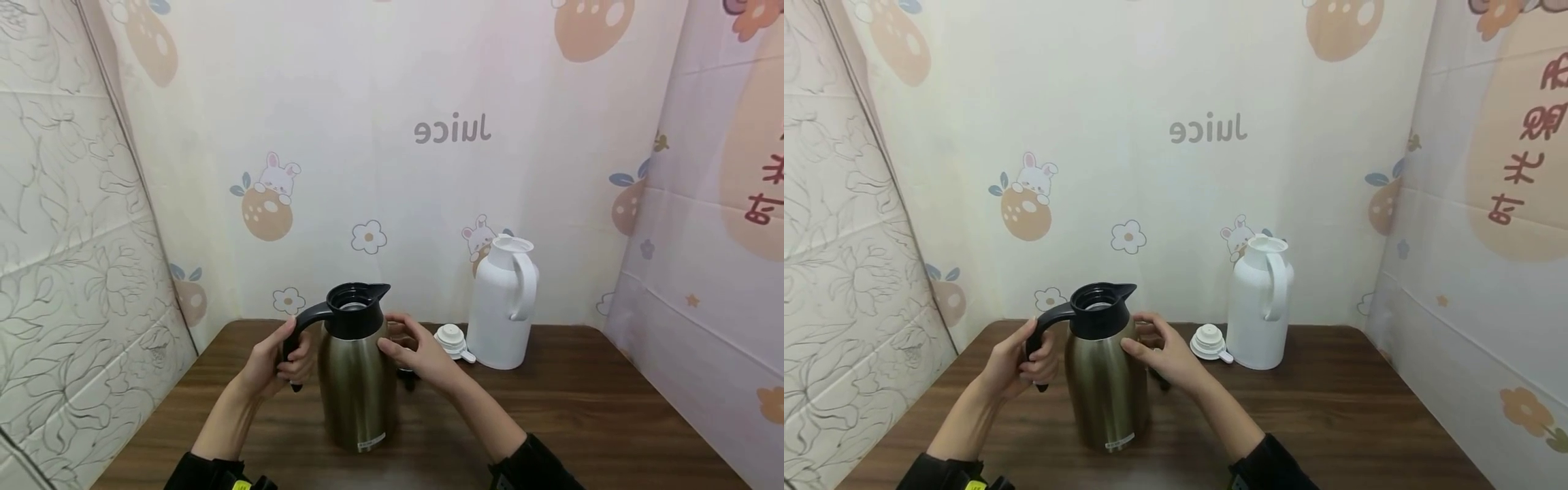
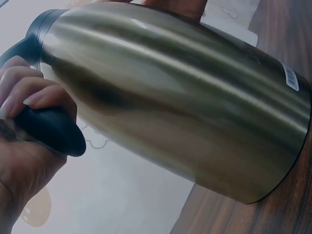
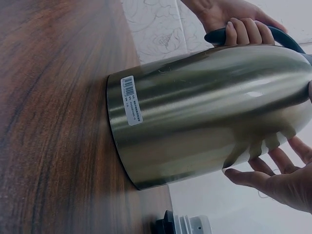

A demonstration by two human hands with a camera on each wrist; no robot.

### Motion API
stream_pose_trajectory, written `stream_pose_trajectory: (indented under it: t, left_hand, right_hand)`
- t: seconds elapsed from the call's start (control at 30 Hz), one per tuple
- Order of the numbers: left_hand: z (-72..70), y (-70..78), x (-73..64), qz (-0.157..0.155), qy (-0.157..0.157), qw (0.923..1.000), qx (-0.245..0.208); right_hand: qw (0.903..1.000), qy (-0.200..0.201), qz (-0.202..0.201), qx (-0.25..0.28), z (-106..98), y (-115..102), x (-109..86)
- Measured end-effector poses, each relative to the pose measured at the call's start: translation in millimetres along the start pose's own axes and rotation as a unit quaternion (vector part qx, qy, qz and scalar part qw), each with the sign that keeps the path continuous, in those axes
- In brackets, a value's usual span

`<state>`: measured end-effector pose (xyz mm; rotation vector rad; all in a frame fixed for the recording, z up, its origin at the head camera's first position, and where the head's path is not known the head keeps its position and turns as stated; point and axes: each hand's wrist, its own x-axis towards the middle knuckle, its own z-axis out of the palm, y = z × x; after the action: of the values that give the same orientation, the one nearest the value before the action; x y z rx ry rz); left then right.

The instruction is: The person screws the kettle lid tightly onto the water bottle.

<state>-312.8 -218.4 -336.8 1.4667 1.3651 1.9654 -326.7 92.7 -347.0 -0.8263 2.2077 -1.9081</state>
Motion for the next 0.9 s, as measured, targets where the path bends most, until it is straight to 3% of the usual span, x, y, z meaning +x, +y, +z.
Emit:
stream_pose_trajectory:
  t: [0.1,0.4,0.9]
  left_hand:
    - [0.1,-0.8,1.0,-0.004,-0.037,0.9991,-0.020]
    - [5.3,-3.2,-0.9,-0.026,-0.088,0.9943,-0.054]
    - [1.1,0.5,-2.7,-0.024,-0.117,0.9908,-0.064]
  right_hand:
    - [1.0000,0.000,-0.001,-0.004,-1,1,-4.3]
    - [0.9995,-0.003,-0.011,-0.029,-4,1,-19.4]
    - [0.9971,0.029,-0.014,-0.070,6,-16,-36.2]
